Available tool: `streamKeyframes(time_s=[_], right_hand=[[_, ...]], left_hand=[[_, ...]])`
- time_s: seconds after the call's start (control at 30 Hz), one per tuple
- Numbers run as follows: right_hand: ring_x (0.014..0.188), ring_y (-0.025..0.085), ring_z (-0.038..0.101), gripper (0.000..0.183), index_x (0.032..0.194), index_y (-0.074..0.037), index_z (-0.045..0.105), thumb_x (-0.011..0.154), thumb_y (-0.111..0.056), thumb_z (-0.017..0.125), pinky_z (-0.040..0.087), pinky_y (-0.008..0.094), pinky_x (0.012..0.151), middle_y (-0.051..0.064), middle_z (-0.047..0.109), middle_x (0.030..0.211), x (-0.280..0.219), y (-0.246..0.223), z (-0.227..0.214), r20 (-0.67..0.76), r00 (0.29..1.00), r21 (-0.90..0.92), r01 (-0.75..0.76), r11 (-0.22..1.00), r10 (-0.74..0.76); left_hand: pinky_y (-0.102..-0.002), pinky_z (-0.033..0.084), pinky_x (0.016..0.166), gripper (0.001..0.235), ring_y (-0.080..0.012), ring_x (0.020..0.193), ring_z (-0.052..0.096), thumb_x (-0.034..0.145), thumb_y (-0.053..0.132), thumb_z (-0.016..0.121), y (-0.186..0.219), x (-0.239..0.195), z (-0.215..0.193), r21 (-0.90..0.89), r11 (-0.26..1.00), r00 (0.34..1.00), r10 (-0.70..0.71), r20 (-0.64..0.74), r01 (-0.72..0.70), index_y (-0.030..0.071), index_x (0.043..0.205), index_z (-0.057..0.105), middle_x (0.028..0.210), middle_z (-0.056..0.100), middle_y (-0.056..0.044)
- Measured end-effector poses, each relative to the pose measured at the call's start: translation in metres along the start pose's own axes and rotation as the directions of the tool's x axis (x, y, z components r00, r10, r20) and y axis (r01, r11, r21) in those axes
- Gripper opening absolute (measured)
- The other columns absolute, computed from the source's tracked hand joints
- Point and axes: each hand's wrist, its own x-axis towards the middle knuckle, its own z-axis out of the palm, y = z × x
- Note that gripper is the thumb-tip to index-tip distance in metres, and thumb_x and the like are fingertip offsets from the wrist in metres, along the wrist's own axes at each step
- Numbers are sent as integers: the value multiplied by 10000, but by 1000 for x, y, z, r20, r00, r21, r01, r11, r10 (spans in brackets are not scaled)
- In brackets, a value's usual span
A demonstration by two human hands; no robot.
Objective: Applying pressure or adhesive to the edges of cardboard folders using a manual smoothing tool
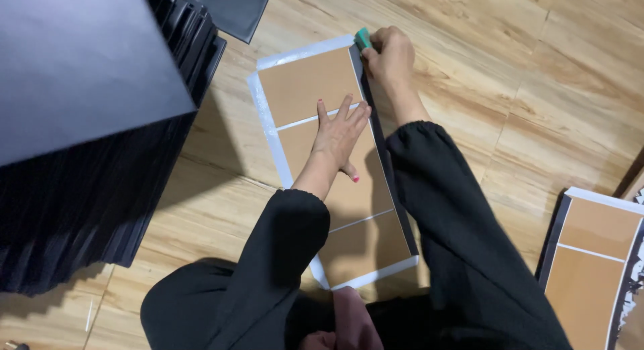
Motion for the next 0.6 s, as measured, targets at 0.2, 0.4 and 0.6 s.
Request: streamKeyframes(time_s=[0.2,0.4,0.6], right_hand=[[677,398,540,222,796,-87,615,578,-53,592,388,481,518,129,556,780,-23,-14,-11,5,988,-22,153,988,-153],[808,352,589,267,887,-99,660,653,-105,788,463,440,703,117,586,767,-77,3,-41,113,993,150,-43,988,26],[821,287,587,97,819,-140,588,755,-136,661,469,397,708,57,531,757,-191,-41,-73,311,945,-24,-98,995,101]], left_hand=[[-672,278,907,1439,-215,1300,101,236,835,707,-3,-4,-5,-11,1000,997,-20,-69,19,162,1384,157,1361,219,54],[-607,253,1006,1341,-207,1337,106,372,793,666,-2,-21,-10,-35,995,995,-97,-9,96,141,1404,110,1429,175,-10],[-635,326,926,1390,-224,1322,178,383,719,731,12,-19,-14,-53,989,990,-137,27,138,162,1410,-22,1421,200,-48]])
